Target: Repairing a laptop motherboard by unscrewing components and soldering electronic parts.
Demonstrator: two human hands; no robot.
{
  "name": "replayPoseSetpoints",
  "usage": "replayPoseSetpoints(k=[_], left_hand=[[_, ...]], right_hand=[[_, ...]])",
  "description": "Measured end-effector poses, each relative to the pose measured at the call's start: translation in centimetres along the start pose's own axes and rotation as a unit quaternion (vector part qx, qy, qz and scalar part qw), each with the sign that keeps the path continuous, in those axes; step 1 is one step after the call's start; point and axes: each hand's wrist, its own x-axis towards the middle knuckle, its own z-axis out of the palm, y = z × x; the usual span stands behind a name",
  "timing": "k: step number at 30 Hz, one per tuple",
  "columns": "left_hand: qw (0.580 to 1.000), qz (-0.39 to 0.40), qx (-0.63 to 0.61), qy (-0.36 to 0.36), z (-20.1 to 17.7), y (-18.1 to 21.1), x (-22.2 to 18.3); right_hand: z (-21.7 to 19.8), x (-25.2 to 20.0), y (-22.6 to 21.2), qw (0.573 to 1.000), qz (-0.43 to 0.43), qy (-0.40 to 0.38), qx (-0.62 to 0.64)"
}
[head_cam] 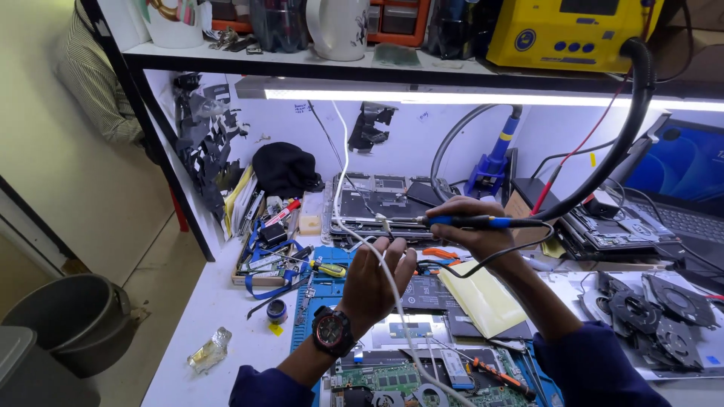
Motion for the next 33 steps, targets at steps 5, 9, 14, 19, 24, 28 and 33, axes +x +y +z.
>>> replayPoseSetpoints(k=[5,9,14,19,24,28,33], left_hand=[[0.990,-0.006,0.130,-0.063,-1.3,1.0,-0.3],[0.982,-0.025,0.171,-0.076,-1.8,1.6,0.3],[0.989,-0.059,0.121,-0.059,-3.3,2.4,1.6],[0.988,-0.136,-0.016,-0.070,-4.9,2.3,3.3],[0.866,-0.269,-0.392,-0.157,-5.5,1.1,3.1],[0.950,-0.133,-0.239,-0.153,-4.6,0.4,2.4],[0.956,-0.120,-0.214,-0.163,-4.2,0.5,1.5]], right_hand=[[0.9,1.1,0.4,0.999,0.000,-0.034,-0.016],[-0.3,1.4,0.7,0.997,-0.020,-0.058,-0.049],[1.4,1.6,1.7,0.988,0.060,-0.143,-0.016],[1.4,1.9,2.5,0.969,0.124,-0.214,-0.008],[0.4,1.9,3.2,0.944,0.132,-0.304,-0.004],[1.8,1.1,3.7,0.961,0.173,-0.205,0.059],[1.4,0.0,4.9,0.948,0.187,-0.219,0.131]])
